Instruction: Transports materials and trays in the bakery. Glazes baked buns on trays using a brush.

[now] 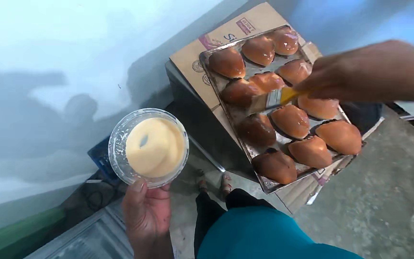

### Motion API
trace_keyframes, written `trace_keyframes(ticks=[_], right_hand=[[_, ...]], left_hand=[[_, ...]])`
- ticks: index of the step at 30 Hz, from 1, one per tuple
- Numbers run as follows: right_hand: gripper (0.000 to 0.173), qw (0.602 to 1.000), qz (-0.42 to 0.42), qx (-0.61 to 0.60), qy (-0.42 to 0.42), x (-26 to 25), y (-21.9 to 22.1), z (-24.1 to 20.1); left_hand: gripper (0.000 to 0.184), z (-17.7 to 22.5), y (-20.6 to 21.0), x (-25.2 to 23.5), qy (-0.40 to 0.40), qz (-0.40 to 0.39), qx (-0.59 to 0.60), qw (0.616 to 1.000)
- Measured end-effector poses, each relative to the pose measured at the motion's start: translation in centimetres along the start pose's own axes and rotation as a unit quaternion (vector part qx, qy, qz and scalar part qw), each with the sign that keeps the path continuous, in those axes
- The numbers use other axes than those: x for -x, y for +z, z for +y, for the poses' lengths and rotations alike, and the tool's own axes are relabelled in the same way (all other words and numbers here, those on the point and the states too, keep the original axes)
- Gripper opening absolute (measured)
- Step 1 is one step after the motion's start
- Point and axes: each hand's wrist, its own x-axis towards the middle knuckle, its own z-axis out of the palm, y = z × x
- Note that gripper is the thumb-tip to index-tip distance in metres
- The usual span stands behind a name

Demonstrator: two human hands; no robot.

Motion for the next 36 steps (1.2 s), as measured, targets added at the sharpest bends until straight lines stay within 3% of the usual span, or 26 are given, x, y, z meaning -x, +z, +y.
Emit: trace_keyframes(ticks=[3, 5, 8, 10, 13, 17, 20, 22, 26, 29, 33, 36], right_hand=[[0.025, 0.997, 0.043, -0.031, 0.063, -4.8, -3.6, -2.0], [0.031, 0.989, -0.02, -0.027, 0.141, -9.4, -4.5, -4.4], [0.022, 0.996, 0.082, -0.006, 0.036, -12.3, 1.3, -1.4], [0.023, 0.997, 0.071, -0.015, 0.025, -10.0, 2.7, 0.1], [0.022, 0.996, 0.044, -0.021, 0.076, -5.3, 3.0, 2.2], [0.024, 0.987, 0.111, -0.06, 0.104, 0.1, 3.2, 3.3], [0.025, 0.991, 0.069, -0.055, 0.105, 3.9, 6.5, 4.1], [0.023, 0.991, 0.051, -0.054, 0.108, 6.1, 6.2, 5.4], [0.021, 0.97, 0.087, -0.12, 0.192, 5.7, 3.5, 9.0], [0.022, 0.952, 0.086, -0.144, 0.257, 3.6, 5.7, 11.6], [0.021, 0.961, 0.053, -0.144, 0.229, 6.9, 8.5, 11.6], [0.019, 0.969, 0.015, -0.107, 0.223, 8.9, 6.1, 10.8]], left_hand=[[0.032, 0.4, -0.3, -0.3, -0.007, 0.005, -0.004, 1.0], [0.031, 0.6, -0.3, -0.2, -0.007, 0.006, -0.011, 1.0], [0.03, 0.8, -0.5, -0.4, -0.001, 0.016, -0.022, 1.0], [0.03, 0.9, -1.0, -0.6, -0.003, 0.011, -0.029, 1.0], [0.03, 1.0, -0.8, -0.8, -0.009, 0.015, -0.05, 0.999], [0.033, 1.0, 0.4, -0.6, -0.017, 0.014, -0.066, 0.998], [0.035, 0.8, 1.6, -0.4, -0.025, 0.007, -0.053, 0.998], [0.036, 0.5, 2.1, -0.1, -0.03, 0.011, -0.039, 0.999], [0.037, -0.1, 3.4, 0.8, -0.034, 0.014, -0.039, 0.999], [0.034, -0.8, 4.3, 1.7, -0.024, 0.007, -0.049, 0.998], [0.031, -1.8, 4.7, 2.7, -0.011, 0.001, -0.064, 0.998], [0.033, -2.6, 5.6, 3.2, -0.014, 0.006, -0.07, 0.997]])
